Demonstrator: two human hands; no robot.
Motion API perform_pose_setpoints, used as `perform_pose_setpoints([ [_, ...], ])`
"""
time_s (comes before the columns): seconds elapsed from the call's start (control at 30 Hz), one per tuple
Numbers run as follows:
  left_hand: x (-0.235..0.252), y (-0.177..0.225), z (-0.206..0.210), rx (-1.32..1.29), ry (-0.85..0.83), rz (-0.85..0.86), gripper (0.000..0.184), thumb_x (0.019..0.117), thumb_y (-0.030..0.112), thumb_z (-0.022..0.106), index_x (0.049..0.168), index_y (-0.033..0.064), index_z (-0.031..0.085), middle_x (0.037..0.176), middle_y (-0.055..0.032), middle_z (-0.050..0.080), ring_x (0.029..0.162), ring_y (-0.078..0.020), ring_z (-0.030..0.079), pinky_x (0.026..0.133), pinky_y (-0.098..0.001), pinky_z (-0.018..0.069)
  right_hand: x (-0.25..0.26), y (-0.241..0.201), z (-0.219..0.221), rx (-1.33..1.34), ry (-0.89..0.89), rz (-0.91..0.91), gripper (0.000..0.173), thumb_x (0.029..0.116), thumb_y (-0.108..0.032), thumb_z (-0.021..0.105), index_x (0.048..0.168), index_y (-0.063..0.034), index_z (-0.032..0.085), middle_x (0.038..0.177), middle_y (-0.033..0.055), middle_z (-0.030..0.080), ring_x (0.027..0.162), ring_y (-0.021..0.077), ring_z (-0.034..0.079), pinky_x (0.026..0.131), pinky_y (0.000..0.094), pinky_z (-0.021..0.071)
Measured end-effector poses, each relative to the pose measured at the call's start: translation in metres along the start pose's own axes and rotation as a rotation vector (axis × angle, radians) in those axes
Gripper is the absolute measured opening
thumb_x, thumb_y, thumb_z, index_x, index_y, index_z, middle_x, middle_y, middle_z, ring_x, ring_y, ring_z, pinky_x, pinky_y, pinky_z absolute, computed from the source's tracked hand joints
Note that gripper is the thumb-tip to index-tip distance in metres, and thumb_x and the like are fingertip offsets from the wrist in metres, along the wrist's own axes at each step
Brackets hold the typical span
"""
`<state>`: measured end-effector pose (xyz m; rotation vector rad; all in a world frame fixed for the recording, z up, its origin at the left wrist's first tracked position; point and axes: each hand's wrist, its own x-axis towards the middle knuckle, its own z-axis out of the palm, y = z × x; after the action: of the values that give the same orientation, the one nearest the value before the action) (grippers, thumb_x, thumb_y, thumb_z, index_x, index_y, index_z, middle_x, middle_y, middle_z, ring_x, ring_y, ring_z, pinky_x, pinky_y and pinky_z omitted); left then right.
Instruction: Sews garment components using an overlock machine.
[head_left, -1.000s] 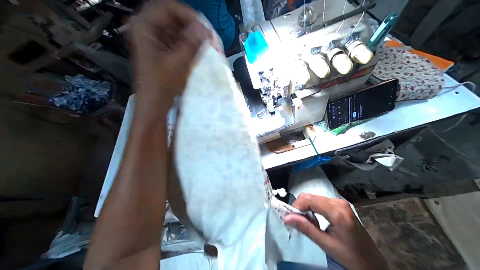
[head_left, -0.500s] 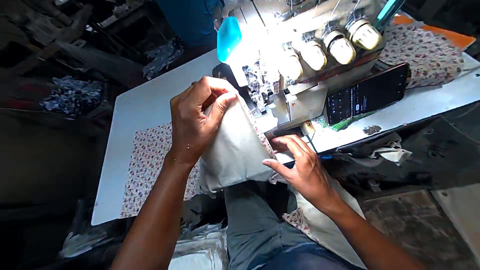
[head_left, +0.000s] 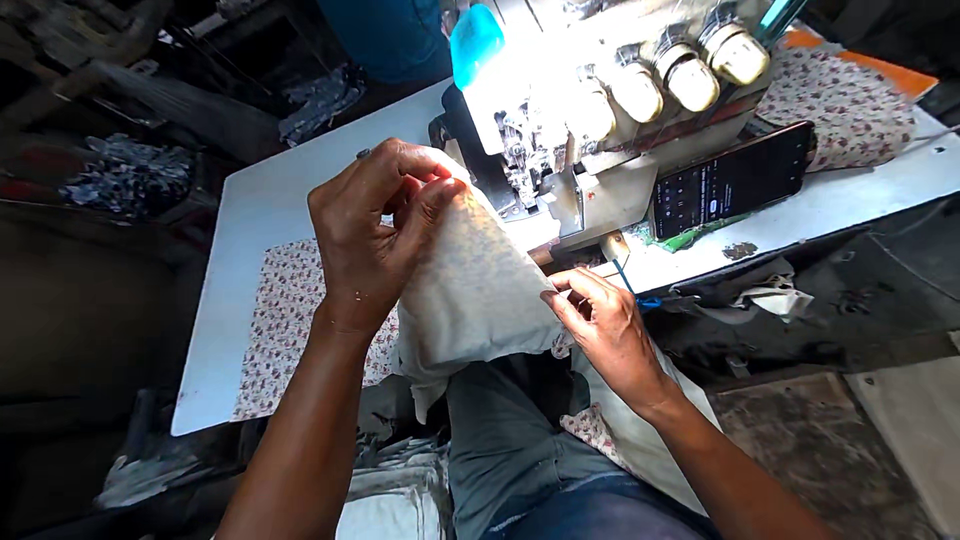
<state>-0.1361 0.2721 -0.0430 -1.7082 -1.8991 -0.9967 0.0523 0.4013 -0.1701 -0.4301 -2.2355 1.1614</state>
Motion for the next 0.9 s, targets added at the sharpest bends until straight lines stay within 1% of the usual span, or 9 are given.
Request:
perform_pose_setpoints([
  [0.13, -0.003, 0.002, -0.004, -0.033, -0.029, -0.014, 0.023, 0.1043, 0.017, 0.06, 0.103, -0.0058, 0.066, 0.092, -0.0078, 0.067, 0.08, 0.0041, 0.057, 0.072, -0.0112, 0.0448, 0.001, 0.0, -0.002, -0.011, 0.023, -0.078, 0.011, 0.0945, -0.018, 0.071, 0.096, -0.0082, 0.075, 0.095, 0.0034, 0.071, 0.088, 0.0184, 0.064, 0.078, 0.0352, 0.0505],
  [0.27, -0.007, 0.007, -0.013, -0.076, -0.19, -0.109, 0.02, 0.1, 0.015, 0.065, 0.101, -0.0038, 0.071, 0.096, -0.0077, 0.071, 0.088, 0.0003, 0.065, 0.084, -0.0153, 0.0515, 0.0, 0.002, -0.001, -0.038, 0.052, -0.091, 0.015, 0.0904, -0.024, 0.077, 0.09, -0.009, 0.074, 0.092, 0.0026, 0.071, 0.087, 0.0182, 0.064, 0.076, 0.0352, 0.0498],
  [0.3, -0.01, 0.007, -0.018, -0.141, -0.171, -0.152, 0.017, 0.0992, 0.014, 0.065, 0.102, -0.0017, 0.071, 0.096, -0.0032, 0.071, 0.088, 0.0014, 0.065, 0.084, -0.0157, 0.0529, -0.001, 0.003, -0.001, -0.04, 0.052, -0.09, 0.015, 0.0899, -0.023, 0.077, 0.09, -0.0087, 0.073, 0.093, 0.0035, 0.071, 0.088, 0.0192, 0.064, 0.077, 0.0369, 0.05],
  [0.37, -0.016, 0.007, -0.03, -0.308, -0.065, -0.258, 0.007, 0.1001, 0.019, 0.065, 0.106, 0.0169, 0.069, 0.1, 0.0165, 0.071, 0.09, 0.0059, 0.066, 0.082, -0.0153, 0.0552, -0.003, 0.001, -0.003, 0.034, 0.017, -0.078, 0.013, 0.0893, -0.019, 0.077, 0.092, -0.0075, 0.073, 0.094, 0.0048, 0.071, 0.09, 0.0184, 0.066, 0.079, 0.0379, 0.0514],
  [0.43, -0.02, 0.008, -0.032, -0.37, 0.0, -0.314, 0.009, 0.1001, 0.022, 0.066, 0.108, 0.0262, 0.066, 0.101, 0.0252, 0.068, 0.089, 0.0085, 0.064, 0.081, -0.0137, 0.0545, -0.007, -0.012, -0.015, 0.332, -0.175, -0.021, 0.011, 0.0893, -0.015, 0.076, 0.096, -0.008, 0.071, 0.092, -0.0014, 0.071, 0.087, 0.0053, 0.067, 0.078, 0.0248, 0.0565],
  [0.53, -0.029, 0.003, -0.03, -0.322, -0.023, -0.37, 0.007, 0.0991, 0.016, 0.065, 0.106, 0.0158, 0.063, 0.098, 0.0211, 0.065, 0.09, 0.0086, 0.063, 0.083, -0.0139, 0.054, -0.005, -0.026, -0.023, 0.768, -0.528, 0.036, 0.009, 0.0931, -0.008, 0.072, 0.1, -0.0046, 0.068, 0.085, -0.0043, 0.071, 0.075, -0.001, 0.066, 0.07, 0.0172, 0.0569],
  [0.67, -0.031, -0.006, -0.035, -0.274, 0.036, -0.366, 0.008, 0.0997, 0.014, 0.064, 0.107, 0.0127, 0.062, 0.097, 0.0194, 0.064, 0.088, 0.0091, 0.061, 0.081, -0.0131, 0.0523, 0.001, -0.005, -0.004, 0.042, -0.155, -0.109, 0.014, 0.095, -0.016, 0.07, 0.103, -0.0064, 0.075, 0.091, 0.0054, 0.07, 0.081, 0.0158, 0.068, 0.073, 0.0356, 0.0567],
  [0.77, -0.032, -0.002, -0.036, -0.282, 0.033, -0.378, 0.008, 0.0991, 0.013, 0.065, 0.107, 0.0125, 0.063, 0.097, 0.0189, 0.065, 0.088, 0.0087, 0.063, 0.082, -0.0128, 0.0534, 0.002, -0.002, -0.002, 0.009, -0.084, -0.149, 0.011, 0.0924, -0.014, 0.071, 0.098, -0.0054, 0.076, 0.093, 0.0064, 0.071, 0.089, 0.0174, 0.067, 0.081, 0.0339, 0.0537],
  [0.9, -0.034, -0.005, -0.036, -0.315, 0.076, -0.38, 0.009, 0.0974, 0.013, 0.067, 0.106, 0.0144, 0.064, 0.095, 0.0192, 0.066, 0.085, 0.0079, 0.063, 0.079, -0.0126, 0.0529, -0.002, -0.003, -0.001, 0.13, -0.103, -0.064, 0.011, 0.0947, -0.017, 0.07, 0.1, -0.0074, 0.074, 0.094, 0.0021, 0.071, 0.087, 0.0053, 0.068, 0.08, 0.0221, 0.057],
])
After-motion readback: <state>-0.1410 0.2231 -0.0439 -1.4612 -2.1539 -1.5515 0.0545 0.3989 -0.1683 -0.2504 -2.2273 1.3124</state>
